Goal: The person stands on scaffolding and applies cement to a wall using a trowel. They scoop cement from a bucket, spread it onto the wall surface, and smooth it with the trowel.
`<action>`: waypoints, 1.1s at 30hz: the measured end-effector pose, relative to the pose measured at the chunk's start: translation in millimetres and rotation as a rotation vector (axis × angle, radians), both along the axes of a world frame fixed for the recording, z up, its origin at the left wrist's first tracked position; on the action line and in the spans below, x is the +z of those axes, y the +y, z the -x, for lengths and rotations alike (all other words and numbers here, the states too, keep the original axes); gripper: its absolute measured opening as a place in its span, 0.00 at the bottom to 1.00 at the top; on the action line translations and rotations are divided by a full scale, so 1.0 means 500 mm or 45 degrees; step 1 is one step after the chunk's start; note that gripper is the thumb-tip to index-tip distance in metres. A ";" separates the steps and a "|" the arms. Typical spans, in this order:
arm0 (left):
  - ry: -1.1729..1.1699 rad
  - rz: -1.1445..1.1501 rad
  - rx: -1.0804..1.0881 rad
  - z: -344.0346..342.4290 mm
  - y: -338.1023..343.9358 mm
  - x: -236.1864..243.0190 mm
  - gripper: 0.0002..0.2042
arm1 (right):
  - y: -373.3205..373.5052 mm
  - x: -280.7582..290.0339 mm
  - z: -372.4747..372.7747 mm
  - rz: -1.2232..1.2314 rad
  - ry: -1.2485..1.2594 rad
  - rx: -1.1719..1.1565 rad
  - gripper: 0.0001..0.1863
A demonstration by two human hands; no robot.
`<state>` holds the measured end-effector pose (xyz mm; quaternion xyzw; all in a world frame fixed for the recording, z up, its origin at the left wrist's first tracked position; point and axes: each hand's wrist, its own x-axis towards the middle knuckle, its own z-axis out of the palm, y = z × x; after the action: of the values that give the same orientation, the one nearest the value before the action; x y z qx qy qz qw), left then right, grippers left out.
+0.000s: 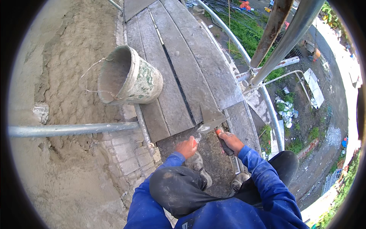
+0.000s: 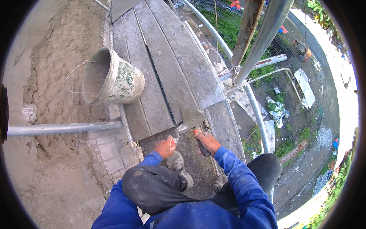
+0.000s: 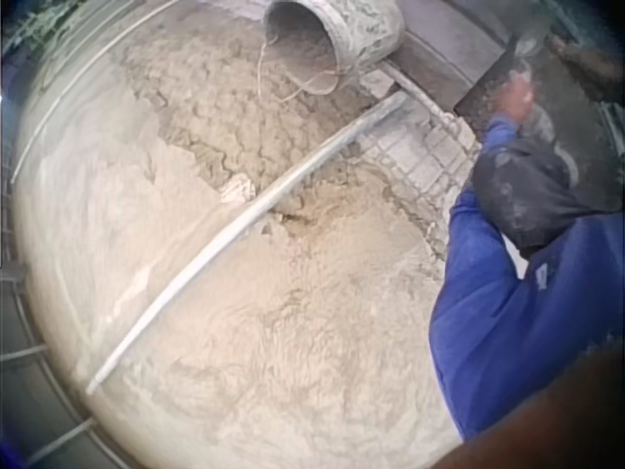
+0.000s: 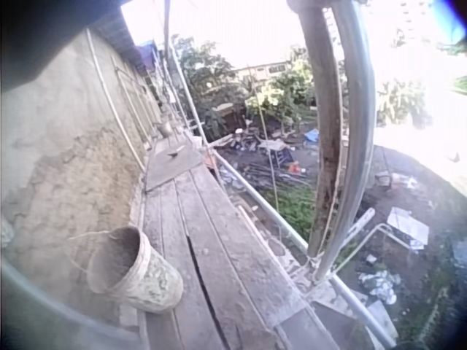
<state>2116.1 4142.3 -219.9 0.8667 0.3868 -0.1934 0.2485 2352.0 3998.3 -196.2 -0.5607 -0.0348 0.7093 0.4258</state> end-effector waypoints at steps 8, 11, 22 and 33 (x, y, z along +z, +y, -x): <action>0.024 -0.136 0.141 -0.048 0.127 0.000 0.16 | 0.003 -0.003 -0.008 -0.006 -0.115 0.040 0.21; 0.172 -0.034 -0.201 -0.055 0.102 0.050 0.17 | -0.006 -0.026 -0.005 -0.002 -0.179 0.052 0.21; 0.148 -0.190 -0.154 -0.060 0.173 0.063 0.14 | -0.015 -0.052 -0.025 -0.018 -0.648 0.211 0.27; 0.016 -0.066 0.192 0.039 -0.009 0.020 0.18 | 0.020 -0.043 0.021 0.022 -0.101 -0.239 0.24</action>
<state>2096.6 4138.0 -209.7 0.8401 0.4574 -0.1695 0.2372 2341.3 4008.2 -217.6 -0.5928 0.0071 0.6437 0.4839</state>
